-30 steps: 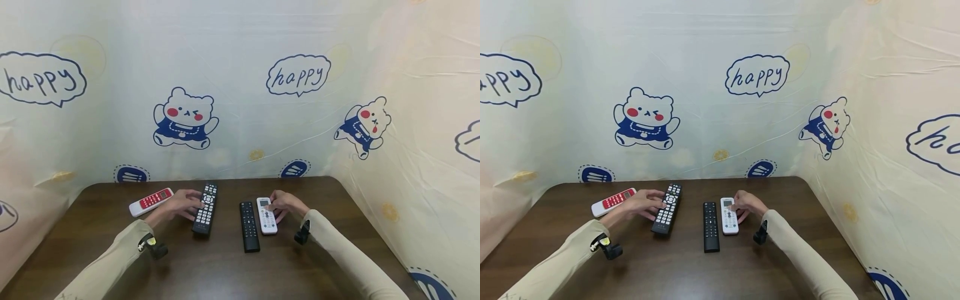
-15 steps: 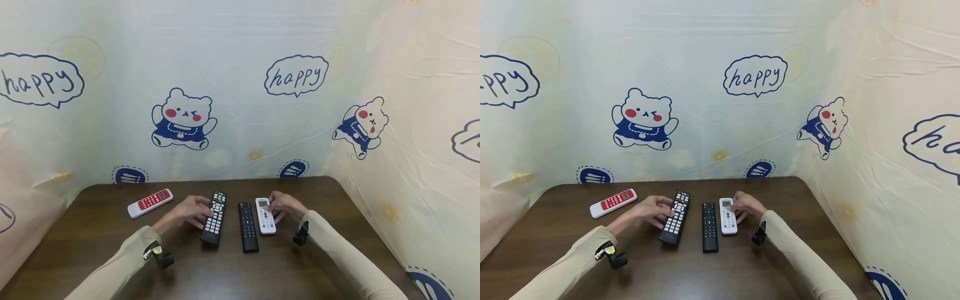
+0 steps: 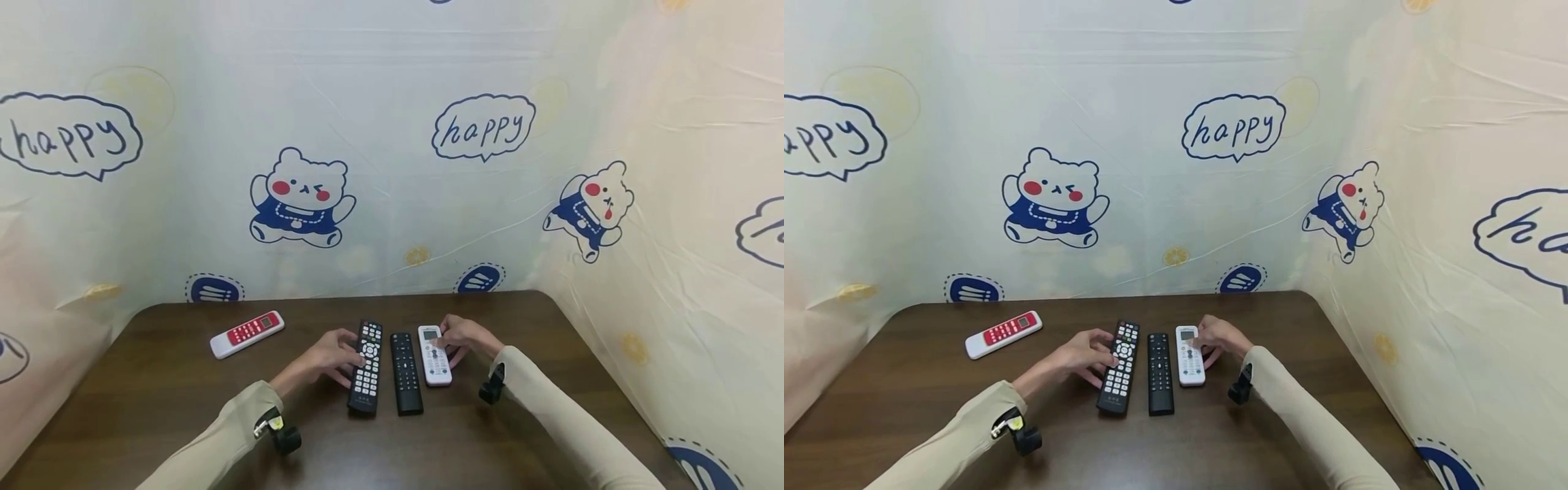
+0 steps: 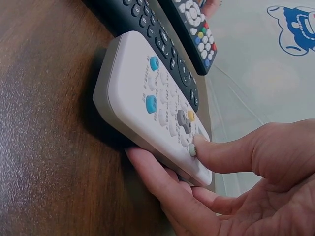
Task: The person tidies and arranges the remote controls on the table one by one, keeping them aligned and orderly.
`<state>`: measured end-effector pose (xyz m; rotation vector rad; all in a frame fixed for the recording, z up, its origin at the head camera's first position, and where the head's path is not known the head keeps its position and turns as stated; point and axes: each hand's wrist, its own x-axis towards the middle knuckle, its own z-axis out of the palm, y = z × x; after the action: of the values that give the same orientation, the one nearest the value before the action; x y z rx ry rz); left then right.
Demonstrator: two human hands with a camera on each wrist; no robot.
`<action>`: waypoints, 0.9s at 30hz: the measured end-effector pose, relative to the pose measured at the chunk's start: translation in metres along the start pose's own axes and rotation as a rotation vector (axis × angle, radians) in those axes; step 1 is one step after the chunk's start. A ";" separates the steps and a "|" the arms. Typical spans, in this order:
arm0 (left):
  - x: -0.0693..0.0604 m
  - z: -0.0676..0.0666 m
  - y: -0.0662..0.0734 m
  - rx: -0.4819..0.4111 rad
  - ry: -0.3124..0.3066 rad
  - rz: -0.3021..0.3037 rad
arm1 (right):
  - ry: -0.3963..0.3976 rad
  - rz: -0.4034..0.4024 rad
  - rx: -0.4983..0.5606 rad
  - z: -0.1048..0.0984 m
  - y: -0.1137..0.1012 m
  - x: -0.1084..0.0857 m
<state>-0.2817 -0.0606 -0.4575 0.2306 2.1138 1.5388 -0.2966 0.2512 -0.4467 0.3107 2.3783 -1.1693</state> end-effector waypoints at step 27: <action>-0.007 0.018 -0.001 0.096 0.073 -0.026 | -0.023 -0.018 0.005 -0.002 0.001 0.001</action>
<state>-0.2671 -0.0488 -0.4600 0.1821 2.2418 1.4538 -0.2978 0.2531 -0.4468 0.2763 2.3636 -1.1808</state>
